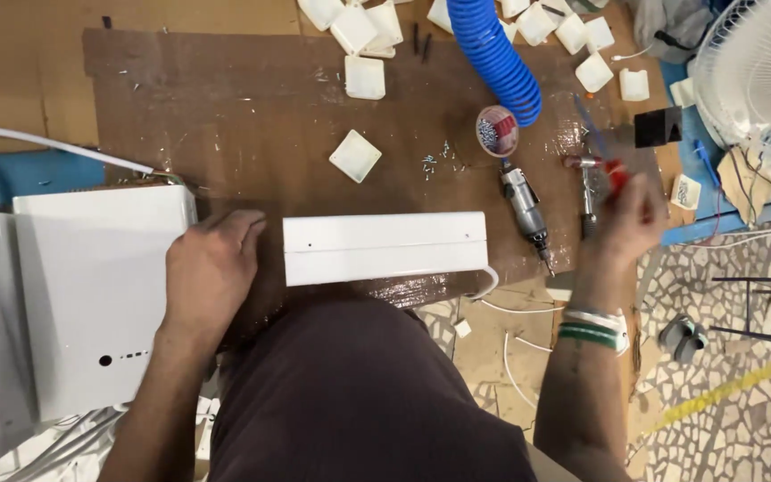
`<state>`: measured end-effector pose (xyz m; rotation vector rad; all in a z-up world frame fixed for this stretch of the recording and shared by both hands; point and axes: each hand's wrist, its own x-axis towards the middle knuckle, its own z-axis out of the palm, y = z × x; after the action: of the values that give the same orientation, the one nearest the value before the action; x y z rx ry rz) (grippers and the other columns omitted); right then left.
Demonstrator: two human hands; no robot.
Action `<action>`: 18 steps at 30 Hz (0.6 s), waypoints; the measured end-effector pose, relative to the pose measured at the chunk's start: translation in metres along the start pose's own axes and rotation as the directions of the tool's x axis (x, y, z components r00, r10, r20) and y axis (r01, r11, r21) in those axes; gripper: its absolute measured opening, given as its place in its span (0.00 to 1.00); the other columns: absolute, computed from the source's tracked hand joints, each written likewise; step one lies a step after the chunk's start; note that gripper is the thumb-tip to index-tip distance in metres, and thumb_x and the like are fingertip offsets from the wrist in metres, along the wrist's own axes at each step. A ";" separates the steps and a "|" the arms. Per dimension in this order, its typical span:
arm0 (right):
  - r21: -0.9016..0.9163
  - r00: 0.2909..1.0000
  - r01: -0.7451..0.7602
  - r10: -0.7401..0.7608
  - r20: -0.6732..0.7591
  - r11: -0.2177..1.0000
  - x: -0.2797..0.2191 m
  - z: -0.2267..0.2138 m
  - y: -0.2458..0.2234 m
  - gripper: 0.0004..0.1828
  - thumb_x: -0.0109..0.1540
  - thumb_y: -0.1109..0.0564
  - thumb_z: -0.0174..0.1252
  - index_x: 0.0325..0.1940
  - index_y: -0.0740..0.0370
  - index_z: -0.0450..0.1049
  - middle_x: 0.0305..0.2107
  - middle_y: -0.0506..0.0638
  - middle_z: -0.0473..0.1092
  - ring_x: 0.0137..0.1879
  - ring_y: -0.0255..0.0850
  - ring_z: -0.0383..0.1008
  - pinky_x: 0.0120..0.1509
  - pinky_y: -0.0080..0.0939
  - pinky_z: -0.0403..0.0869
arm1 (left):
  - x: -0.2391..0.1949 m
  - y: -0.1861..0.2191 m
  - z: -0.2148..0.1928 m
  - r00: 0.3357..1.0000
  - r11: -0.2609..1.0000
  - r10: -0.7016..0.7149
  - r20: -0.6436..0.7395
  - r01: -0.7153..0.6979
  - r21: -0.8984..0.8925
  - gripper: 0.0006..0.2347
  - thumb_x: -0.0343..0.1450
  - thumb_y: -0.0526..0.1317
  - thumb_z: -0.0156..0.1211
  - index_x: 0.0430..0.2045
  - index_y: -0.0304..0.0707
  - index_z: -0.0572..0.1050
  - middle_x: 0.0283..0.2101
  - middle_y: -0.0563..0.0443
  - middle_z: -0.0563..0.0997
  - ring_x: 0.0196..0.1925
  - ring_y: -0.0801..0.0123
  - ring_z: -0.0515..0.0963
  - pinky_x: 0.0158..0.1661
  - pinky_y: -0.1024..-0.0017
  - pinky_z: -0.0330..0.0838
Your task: The person assembles a white rectangular electrical component by inserting and tightening screws using a red-handled screwdriver and a pneumatic screwdriver. They repeatedly pick up screws, position them, and secure them into the component while working at a cluttered workbench.
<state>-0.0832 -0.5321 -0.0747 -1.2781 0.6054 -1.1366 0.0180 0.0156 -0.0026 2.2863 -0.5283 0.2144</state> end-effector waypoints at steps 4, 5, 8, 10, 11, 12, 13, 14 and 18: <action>-0.265 0.976 -0.193 0.157 -0.154 0.945 -0.011 -0.067 0.077 0.12 0.61 0.56 0.71 0.42 0.65 0.77 0.34 0.49 0.78 0.34 0.36 0.75 0.35 0.37 0.76 | -0.009 -0.006 0.010 0.985 0.981 -0.102 0.136 0.077 0.179 0.10 0.70 0.33 0.64 0.44 0.31 0.81 0.43 0.34 0.83 0.41 0.42 0.83 0.42 0.55 0.77; -0.382 0.974 -0.226 0.203 -0.099 0.896 -0.014 -0.077 0.090 0.11 0.61 0.56 0.70 0.42 0.65 0.79 0.33 0.49 0.77 0.34 0.37 0.74 0.36 0.39 0.74 | -0.011 -0.006 0.009 0.986 0.984 -0.091 0.137 0.068 0.166 0.14 0.69 0.33 0.64 0.48 0.27 0.78 0.47 0.31 0.82 0.44 0.41 0.82 0.44 0.55 0.77; -0.772 0.838 0.537 -0.109 0.535 0.339 0.005 -0.116 0.078 0.12 0.70 0.57 0.66 0.50 0.71 0.79 0.40 0.61 0.76 0.44 0.43 0.77 0.50 0.51 0.74 | -0.016 -0.003 0.004 0.989 0.901 -0.112 0.101 0.144 -0.408 0.19 0.76 0.40 0.62 0.61 0.32 0.70 0.60 0.37 0.79 0.63 0.53 0.79 0.62 0.62 0.72; -0.796 0.875 0.478 -0.128 0.466 0.371 0.026 -0.138 0.101 0.14 0.67 0.53 0.67 0.51 0.67 0.80 0.41 0.60 0.77 0.45 0.48 0.77 0.50 0.51 0.75 | -0.015 0.006 0.001 0.991 0.938 -0.057 0.121 0.095 -0.335 0.29 0.68 0.45 0.70 0.63 0.34 0.67 0.63 0.36 0.74 0.67 0.51 0.73 0.65 0.59 0.67; -0.838 0.917 0.399 -0.166 0.363 0.373 0.041 -0.146 0.114 0.17 0.63 0.50 0.67 0.51 0.62 0.80 0.41 0.59 0.78 0.45 0.54 0.76 0.51 0.50 0.75 | -0.012 0.011 -0.001 0.985 0.955 0.033 0.167 0.018 -0.296 0.40 0.60 0.50 0.78 0.65 0.35 0.64 0.67 0.35 0.69 0.71 0.48 0.68 0.68 0.56 0.62; -0.824 0.910 0.414 -0.152 0.385 0.388 0.046 -0.155 0.122 0.17 0.63 0.50 0.67 0.51 0.62 0.80 0.41 0.59 0.78 0.45 0.54 0.76 0.51 0.50 0.75 | -0.012 0.017 0.001 0.988 0.960 0.007 0.154 0.037 -0.278 0.40 0.60 0.50 0.78 0.65 0.35 0.64 0.67 0.35 0.69 0.71 0.48 0.68 0.68 0.56 0.62; -0.864 0.894 0.447 -0.083 0.440 0.232 0.052 -0.164 0.131 0.21 0.60 0.48 0.72 0.50 0.64 0.80 0.41 0.61 0.78 0.45 0.57 0.77 0.50 0.53 0.75 | -0.012 0.022 0.004 0.970 0.960 -0.017 0.241 0.084 -0.269 0.44 0.57 0.53 0.80 0.67 0.36 0.62 0.67 0.36 0.69 0.70 0.47 0.67 0.68 0.54 0.62; -0.874 0.876 0.482 -0.015 0.482 0.059 0.062 -0.177 0.133 0.25 0.58 0.45 0.76 0.48 0.66 0.80 0.40 0.64 0.77 0.44 0.59 0.77 0.49 0.57 0.75 | -0.010 0.029 0.010 0.944 0.955 -0.034 0.328 0.128 -0.269 0.49 0.54 0.56 0.81 0.68 0.36 0.60 0.67 0.38 0.68 0.70 0.47 0.67 0.68 0.53 0.62; -0.891 0.881 0.448 0.135 0.453 0.067 0.064 -0.181 0.136 0.25 0.60 0.44 0.76 0.49 0.67 0.80 0.40 0.65 0.77 0.44 0.61 0.77 0.48 0.59 0.75 | -0.023 0.013 0.044 0.967 0.976 -0.035 0.253 0.088 -0.200 0.48 0.53 0.56 0.84 0.66 0.36 0.63 0.66 0.34 0.69 0.70 0.35 0.62 0.65 0.48 0.59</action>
<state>-0.1738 -0.6807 -0.2331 -2.8449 0.9704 -0.3530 -0.0089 -0.0172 -0.0320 2.1295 -0.5766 -0.1560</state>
